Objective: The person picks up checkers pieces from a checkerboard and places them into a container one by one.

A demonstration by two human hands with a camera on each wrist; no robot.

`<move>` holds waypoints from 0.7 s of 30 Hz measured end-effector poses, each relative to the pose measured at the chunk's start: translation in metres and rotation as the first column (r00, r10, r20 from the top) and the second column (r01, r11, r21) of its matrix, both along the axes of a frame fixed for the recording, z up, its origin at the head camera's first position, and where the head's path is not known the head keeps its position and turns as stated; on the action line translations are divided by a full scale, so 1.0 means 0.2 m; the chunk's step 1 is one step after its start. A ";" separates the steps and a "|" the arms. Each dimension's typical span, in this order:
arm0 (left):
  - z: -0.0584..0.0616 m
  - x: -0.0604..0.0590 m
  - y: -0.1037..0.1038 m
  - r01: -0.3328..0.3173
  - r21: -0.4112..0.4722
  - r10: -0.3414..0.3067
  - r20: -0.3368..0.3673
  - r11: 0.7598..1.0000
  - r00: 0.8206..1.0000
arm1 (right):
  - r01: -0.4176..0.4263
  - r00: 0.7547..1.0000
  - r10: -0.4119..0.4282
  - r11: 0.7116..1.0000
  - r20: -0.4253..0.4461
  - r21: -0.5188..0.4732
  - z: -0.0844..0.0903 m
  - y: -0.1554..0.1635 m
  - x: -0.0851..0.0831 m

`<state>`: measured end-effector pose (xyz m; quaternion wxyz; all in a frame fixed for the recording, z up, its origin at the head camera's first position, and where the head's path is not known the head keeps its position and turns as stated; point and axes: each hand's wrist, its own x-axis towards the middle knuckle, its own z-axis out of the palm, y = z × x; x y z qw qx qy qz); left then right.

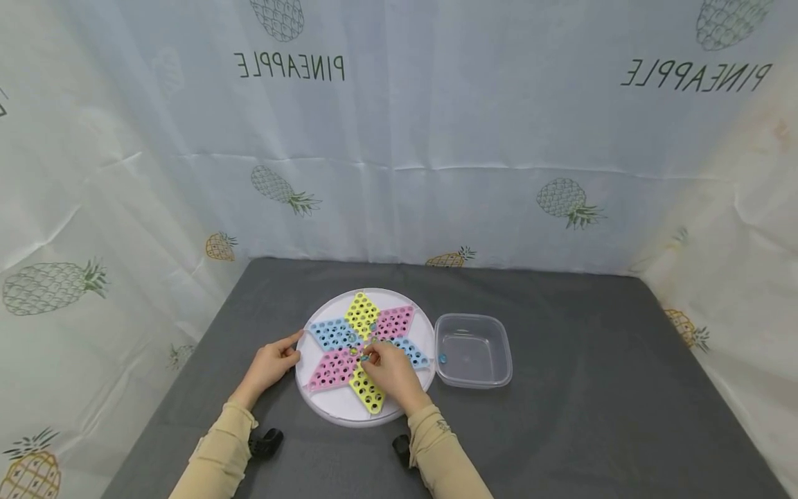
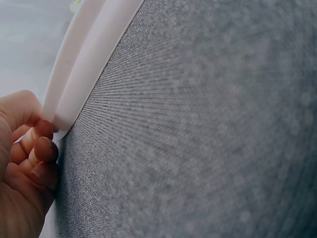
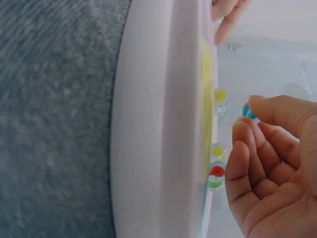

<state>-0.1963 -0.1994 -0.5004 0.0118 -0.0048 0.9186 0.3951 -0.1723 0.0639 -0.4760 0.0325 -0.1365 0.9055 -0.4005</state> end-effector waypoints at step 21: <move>0.00 0.01 0.00 -0.009 -0.008 0.009 -0.005 1.000 1.000 | 0.067 0.995 -0.077 0.988 -0.069 -0.142 0.06 0.15 0.04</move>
